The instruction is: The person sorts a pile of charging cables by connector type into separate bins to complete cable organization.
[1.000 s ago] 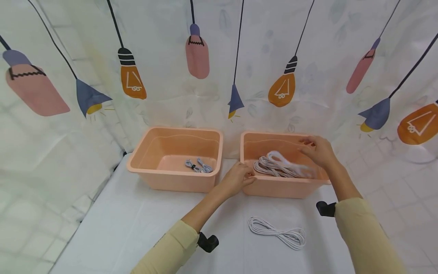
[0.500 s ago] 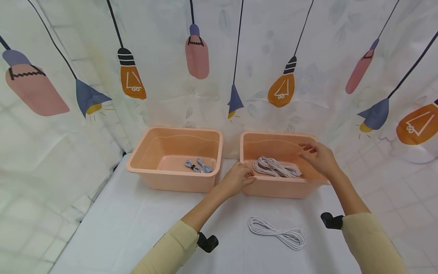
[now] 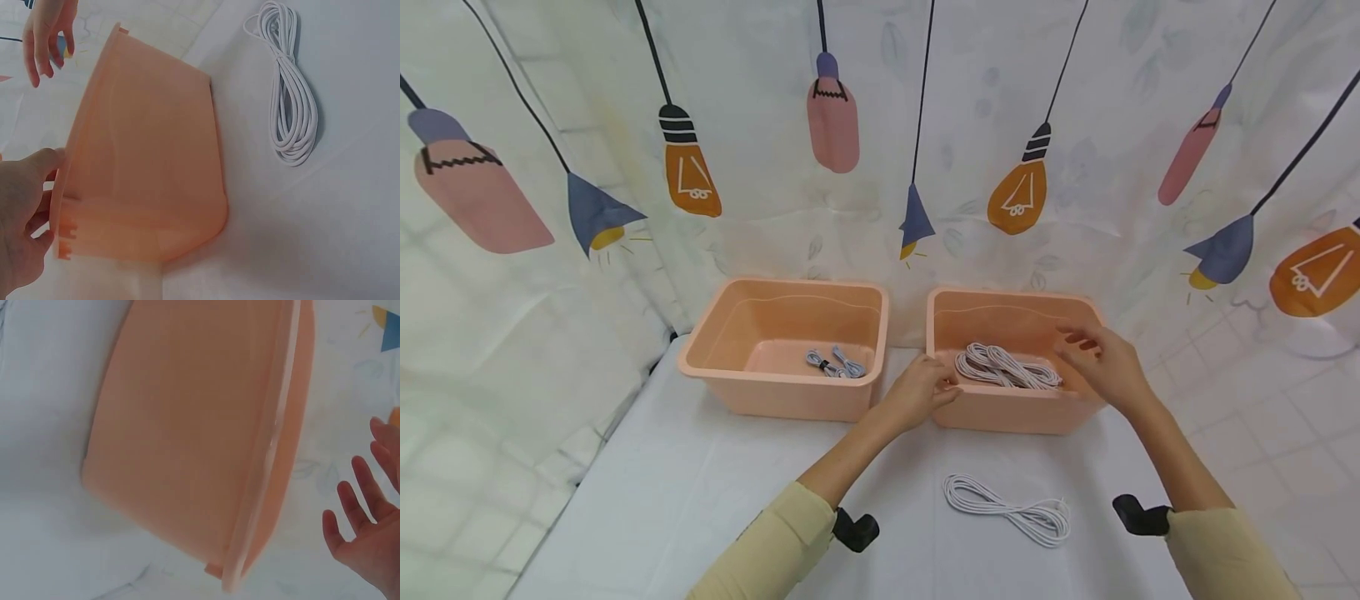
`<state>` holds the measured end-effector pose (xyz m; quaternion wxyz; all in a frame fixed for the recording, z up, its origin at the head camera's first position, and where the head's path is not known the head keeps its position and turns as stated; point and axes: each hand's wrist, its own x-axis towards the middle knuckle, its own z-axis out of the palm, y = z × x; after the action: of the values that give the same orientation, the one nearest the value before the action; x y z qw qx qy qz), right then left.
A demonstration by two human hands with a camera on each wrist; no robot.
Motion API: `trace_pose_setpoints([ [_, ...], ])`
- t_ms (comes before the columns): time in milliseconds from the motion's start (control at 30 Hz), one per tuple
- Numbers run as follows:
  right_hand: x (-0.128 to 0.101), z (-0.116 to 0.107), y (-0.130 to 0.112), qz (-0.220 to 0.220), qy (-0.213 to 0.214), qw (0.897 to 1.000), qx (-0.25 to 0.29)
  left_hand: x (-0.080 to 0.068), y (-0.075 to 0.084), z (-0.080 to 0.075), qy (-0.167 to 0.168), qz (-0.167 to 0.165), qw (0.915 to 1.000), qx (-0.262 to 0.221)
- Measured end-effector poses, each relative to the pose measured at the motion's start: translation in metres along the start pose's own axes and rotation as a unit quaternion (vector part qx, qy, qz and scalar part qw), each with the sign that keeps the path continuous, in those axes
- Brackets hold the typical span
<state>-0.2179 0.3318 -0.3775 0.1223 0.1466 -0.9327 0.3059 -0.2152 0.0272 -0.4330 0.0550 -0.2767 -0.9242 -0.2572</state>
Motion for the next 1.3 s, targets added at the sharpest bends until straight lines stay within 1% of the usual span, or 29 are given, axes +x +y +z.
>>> trace_pose_setpoints([
  [200,-0.019,0.004,-0.006,0.003,0.015,1.0,0.018,0.0,0.0,-0.001,-0.001,0.002,1.0,-0.001],
  [400,-0.042,0.016,-0.013,0.01,0.041,0.999,0.028,0.0,0.001,-0.002,-0.002,0.003,1.0,-0.007],
  [567,-0.059,0.028,-0.014,-0.02,0.069,0.996,0.045,-0.001,0.001,-0.002,0.002,0.004,1.0,-0.001],
  [733,-0.073,0.04,-0.011,-0.048,0.082,0.993,0.07,-0.001,0.001,-0.003,-0.001,0.005,1.0,-0.003],
  [833,-0.082,0.05,-0.008,-0.051,0.085,0.993,0.071,0.0,0.001,-0.003,-0.003,0.005,1.0,-0.003],
  [1000,-0.095,0.068,-0.004,-0.055,0.085,0.993,0.055,0.0,0.001,-0.002,-0.005,0.001,1.0,0.002],
  [1300,-0.115,0.103,0.008,-0.05,0.059,0.995,0.056,0.0,0.001,0.0,-0.01,-0.008,0.9999,-0.003],
])
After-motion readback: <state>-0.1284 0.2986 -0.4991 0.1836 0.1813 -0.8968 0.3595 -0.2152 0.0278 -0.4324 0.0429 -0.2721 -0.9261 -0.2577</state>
